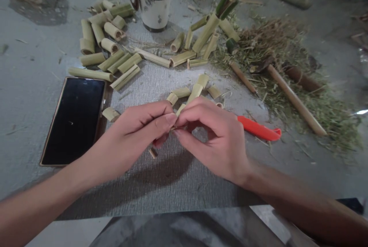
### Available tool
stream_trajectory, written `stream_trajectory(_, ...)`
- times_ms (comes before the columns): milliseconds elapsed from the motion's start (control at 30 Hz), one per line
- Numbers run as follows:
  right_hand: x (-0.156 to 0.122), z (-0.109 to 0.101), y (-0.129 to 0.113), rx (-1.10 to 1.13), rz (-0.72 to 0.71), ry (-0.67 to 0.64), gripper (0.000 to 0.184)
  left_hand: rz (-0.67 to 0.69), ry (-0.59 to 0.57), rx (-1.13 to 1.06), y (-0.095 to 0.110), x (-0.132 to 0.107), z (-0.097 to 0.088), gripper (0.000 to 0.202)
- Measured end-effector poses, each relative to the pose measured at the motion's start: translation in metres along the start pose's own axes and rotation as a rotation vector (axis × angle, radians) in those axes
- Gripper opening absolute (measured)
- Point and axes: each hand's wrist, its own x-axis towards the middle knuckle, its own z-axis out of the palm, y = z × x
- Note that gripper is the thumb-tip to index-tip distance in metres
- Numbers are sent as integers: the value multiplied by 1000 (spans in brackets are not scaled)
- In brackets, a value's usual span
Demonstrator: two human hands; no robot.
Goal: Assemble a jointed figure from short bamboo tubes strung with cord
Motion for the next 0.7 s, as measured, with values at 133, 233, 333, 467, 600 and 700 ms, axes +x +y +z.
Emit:
stream_trajectory(133, 0, 3, -2, 36, 45, 39, 17, 0, -8, -48, -3, -2, 2, 37)
stream_trajectory(233, -1, 3, -5, 23, 66, 57, 18, 7, 6, -63, -5, -5, 2, 33)
stream_trajectory(333, -1, 2, -6, 15, 63, 41, 18, 14, 14, -50, -4, -5, 3, 33)
stream_trajectory(467, 0, 1, -6, 10, 27, 35, 16, 22, 28, -57, 0, -2, 3, 33)
stream_trajectory(600, 0, 0, -5, 14, 9, 32, 16, 16, 18, -69, 2, -1, 3, 33)
stream_trajectory(700, -1, 1, -3, -9, -5, 15, 17, -38, 3, -147, -2, -3, 6, 38)
